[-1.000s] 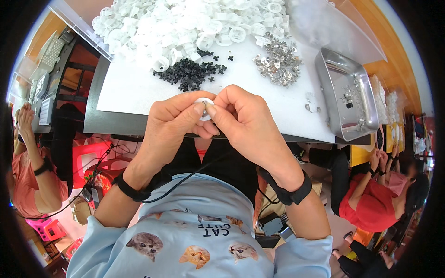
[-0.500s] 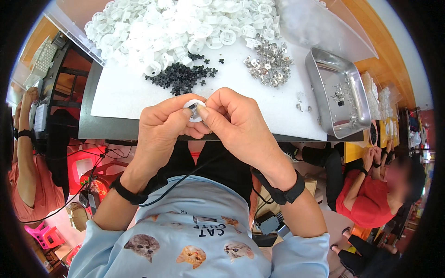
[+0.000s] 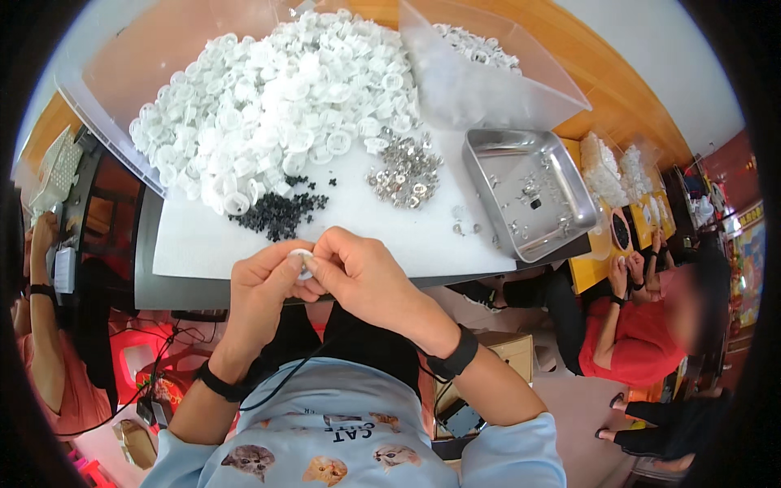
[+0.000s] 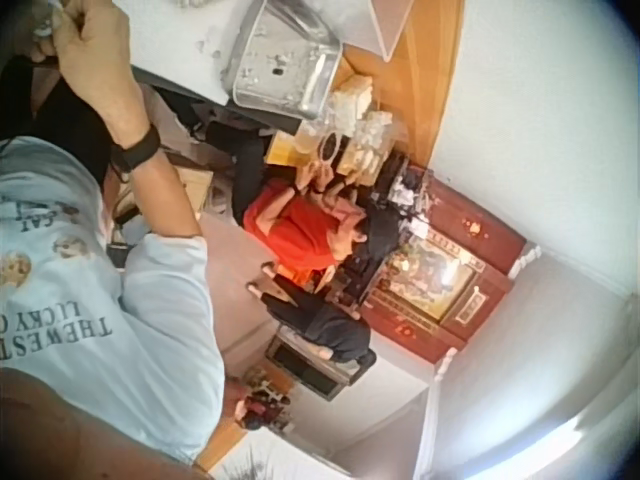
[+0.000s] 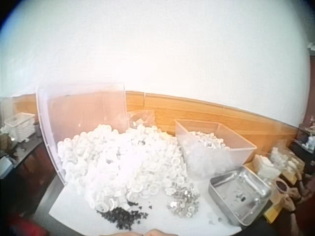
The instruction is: Assembling small electronic and plastic components into circular housings.
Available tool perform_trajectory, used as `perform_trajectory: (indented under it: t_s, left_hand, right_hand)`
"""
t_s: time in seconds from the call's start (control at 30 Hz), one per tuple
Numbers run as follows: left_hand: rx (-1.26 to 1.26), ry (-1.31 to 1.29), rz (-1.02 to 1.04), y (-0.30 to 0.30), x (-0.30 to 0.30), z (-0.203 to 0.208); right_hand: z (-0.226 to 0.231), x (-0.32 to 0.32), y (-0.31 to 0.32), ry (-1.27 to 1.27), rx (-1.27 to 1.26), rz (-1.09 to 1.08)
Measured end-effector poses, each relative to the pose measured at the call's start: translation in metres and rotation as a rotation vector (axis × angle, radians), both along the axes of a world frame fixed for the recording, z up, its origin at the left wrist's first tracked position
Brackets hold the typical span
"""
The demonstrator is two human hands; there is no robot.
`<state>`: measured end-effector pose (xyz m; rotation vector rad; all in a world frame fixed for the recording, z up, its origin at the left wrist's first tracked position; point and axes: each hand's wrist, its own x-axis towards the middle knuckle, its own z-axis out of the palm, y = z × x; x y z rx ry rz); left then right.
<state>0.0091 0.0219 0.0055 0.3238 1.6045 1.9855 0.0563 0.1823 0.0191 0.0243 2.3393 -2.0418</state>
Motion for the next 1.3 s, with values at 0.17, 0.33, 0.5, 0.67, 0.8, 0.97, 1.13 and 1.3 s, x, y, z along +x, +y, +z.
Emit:
perform_trajectory:
  t_s: [0.17,0.33,0.5,0.67,0.8,0.97,1.13,1.3]
  left_hand:
    - [0.084,0.000,0.019,0.001,0.002,0.000]
    - [0.131,-0.026,-0.017,-0.005,0.000,0.001]
    - [0.134,-0.032,-0.075,-0.005,0.000,-0.004]
    - [0.097,-0.028,-0.085,-0.004,-0.001,-0.002]
    - [0.104,-0.017,-0.083,-0.007,-0.002,-0.007]
    - [0.095,0.001,-0.107,-0.006,-0.002,-0.006]
    - [0.105,-0.009,-0.098,-0.006,-0.003,-0.008]
    - [0.118,0.002,-0.108,-0.007,-0.004,-0.008]
  right_hand:
    - [0.017,0.004,0.007,-0.049,0.058,-0.018]
    - [0.088,-0.011,0.056,-0.019,0.280,-0.158]
    - [0.150,-0.057,0.147,0.160,0.513,-0.496]
    - [0.147,-0.085,0.141,0.282,0.524,-0.684]
    - [0.088,-0.096,0.094,0.052,0.824,-0.010]
    - [0.038,-0.114,0.066,0.277,1.118,-0.007]
    - [0.034,-0.127,0.051,0.224,1.224,0.003]
    - [0.034,-0.127,0.059,0.194,1.210,0.009]
